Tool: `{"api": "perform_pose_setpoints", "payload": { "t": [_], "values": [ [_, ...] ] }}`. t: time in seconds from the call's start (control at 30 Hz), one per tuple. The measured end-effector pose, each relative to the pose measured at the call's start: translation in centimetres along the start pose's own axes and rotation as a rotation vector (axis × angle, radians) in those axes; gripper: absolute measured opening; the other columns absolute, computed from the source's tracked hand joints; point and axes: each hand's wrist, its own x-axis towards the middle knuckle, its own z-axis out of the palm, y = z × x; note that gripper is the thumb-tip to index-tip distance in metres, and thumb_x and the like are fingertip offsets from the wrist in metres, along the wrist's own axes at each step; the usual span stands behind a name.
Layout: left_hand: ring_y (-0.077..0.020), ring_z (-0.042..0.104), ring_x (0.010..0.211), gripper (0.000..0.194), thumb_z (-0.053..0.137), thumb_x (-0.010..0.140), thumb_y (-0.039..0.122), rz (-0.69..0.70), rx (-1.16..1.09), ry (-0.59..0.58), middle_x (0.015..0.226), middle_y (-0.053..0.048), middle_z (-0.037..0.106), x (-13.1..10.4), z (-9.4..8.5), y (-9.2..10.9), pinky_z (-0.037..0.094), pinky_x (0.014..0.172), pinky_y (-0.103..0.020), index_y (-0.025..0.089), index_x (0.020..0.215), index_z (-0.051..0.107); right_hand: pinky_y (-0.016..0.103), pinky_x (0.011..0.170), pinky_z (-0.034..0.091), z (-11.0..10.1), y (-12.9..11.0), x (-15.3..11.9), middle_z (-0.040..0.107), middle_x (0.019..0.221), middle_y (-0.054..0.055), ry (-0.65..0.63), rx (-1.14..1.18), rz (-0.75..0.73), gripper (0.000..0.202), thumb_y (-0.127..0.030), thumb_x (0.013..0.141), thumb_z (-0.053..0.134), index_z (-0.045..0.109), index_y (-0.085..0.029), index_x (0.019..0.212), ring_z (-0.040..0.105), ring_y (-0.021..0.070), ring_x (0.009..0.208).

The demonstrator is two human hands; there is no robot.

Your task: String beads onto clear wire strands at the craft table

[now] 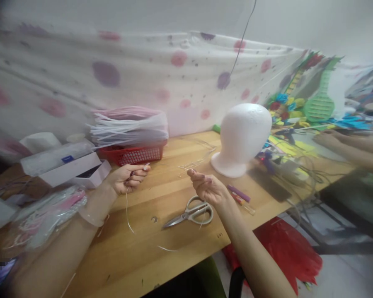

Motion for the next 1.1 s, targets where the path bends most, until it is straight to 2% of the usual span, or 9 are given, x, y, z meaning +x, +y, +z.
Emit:
{"api": "perform_pose_setpoints", "payload": {
  "t": [0.27,0.43,0.53,0.63,0.7,0.77,0.9,1.0,1.1],
  "values": [
    [-0.0012,0.024,0.031,0.018,0.044,0.093,0.012,0.078,-0.008,0.023,0.050,0.012,0.023,-0.5,1.6,-1.0,0.021,0.030,-0.009,0.013,0.075,0.049,0.002,0.040,0.033,1.2,0.0,-1.1,0.054,0.060,-0.010,0.028,-0.190,-0.069,0.013,-0.002,0.080,0.053,0.056,-0.012,0.088,0.045,-0.0032,0.042],
    [-0.0016,0.021,0.032,0.023,0.035,0.095,0.010,0.145,0.010,0.039,0.050,0.011,0.021,-0.1,2.0,-0.4,0.020,0.031,-0.009,0.013,0.076,0.048,0.002,0.040,0.033,0.7,-0.7,-0.1,0.057,0.062,-0.011,-0.078,-0.327,-0.088,0.016,-0.004,0.078,0.061,0.060,-0.011,0.092,0.045,-0.0039,0.041],
    [-0.0012,0.019,0.032,0.023,0.035,0.095,0.010,0.151,0.065,0.040,0.051,0.011,0.022,0.5,2.0,0.6,0.018,0.031,-0.008,0.012,0.077,0.049,0.012,0.057,0.050,0.0,-1.3,0.4,0.063,0.063,-0.008,-0.110,-0.485,-0.075,0.021,-0.009,0.075,0.071,0.063,-0.013,0.094,0.057,0.0014,0.051],
    [-0.0007,0.018,0.034,0.019,0.039,0.093,0.009,0.132,0.148,0.019,0.052,0.011,0.024,1.3,2.5,2.0,0.016,0.032,-0.008,0.012,0.078,0.050,0.029,0.081,0.055,0.2,-3.0,0.4,0.072,0.077,0.000,-0.169,-0.690,-0.043,0.023,-0.030,0.081,0.072,0.067,-0.014,0.096,0.069,0.0112,0.073],
    [-0.0004,0.018,0.036,0.016,0.043,0.091,0.009,0.114,0.209,-0.002,0.053,0.010,0.026,1.7,3.1,3.0,0.016,0.032,-0.008,0.011,0.076,0.051,0.034,0.090,0.051,1.3,-5.1,-0.1,0.073,0.103,0.011,-0.236,-0.938,0.046,0.044,-0.052,0.083,0.065,0.068,-0.013,0.105,0.069,0.0185,0.095],
    [-0.0001,0.018,0.037,0.013,0.048,0.087,0.009,0.101,0.271,-0.025,0.053,0.010,0.026,2.1,4.0,4.0,0.015,0.033,-0.008,0.010,0.075,0.053,0.038,0.096,0.048,3.3,-7.6,-0.8,0.061,0.129,0.019,-0.311,-1.167,0.141,0.069,-0.067,0.081,0.058,0.062,-0.011,0.122,0.061,0.0252,0.116],
    [0.0000,0.019,0.039,0.011,0.055,0.081,0.009,0.069,0.393,-0.074,0.052,0.009,0.028,2.5,6.4,5.3,0.013,0.034,-0.009,0.010,0.070,0.055,0.045,0.099,0.045,8.4,-11.1,-2.1,0.042,0.148,0.021,-0.532,-1.416,0.229,0.094,-0.058,0.066,0.078,0.042,-0.015,0.142,0.045,0.0334,0.132],
    [-0.0009,0.021,0.040,0.012,0.059,0.079,0.010,0.051,0.469,-0.115,0.051,0.007,0.031,2.7,8.3,5.8,0.015,0.035,-0.010,0.010,0.067,0.057,0.042,0.092,0.050,11.4,-10.0,-1.4,0.052,0.138,0.021,-0.408,-1.480,0.241,0.077,-0.056,0.075,0.072,0.049,-0.013,0.134,0.055,0.0306,0.121],
    [-0.0019,0.024,0.040,0.009,0.060,0.077,0.009,0.048,0.514,-0.152,0.051,0.007,0.033,2.9,9.7,6.1,0.017,0.036,-0.011,0.011,0.069,0.059,0.024,0.064,0.054,12.6,-6.9,0.6,0.069,0.092,0.012,-0.150,-1.463,0.174,0.045,-0.052,0.090,0.055,0.061,-0.010,0.104,0.065,0.0136,0.075]
  ]
}}
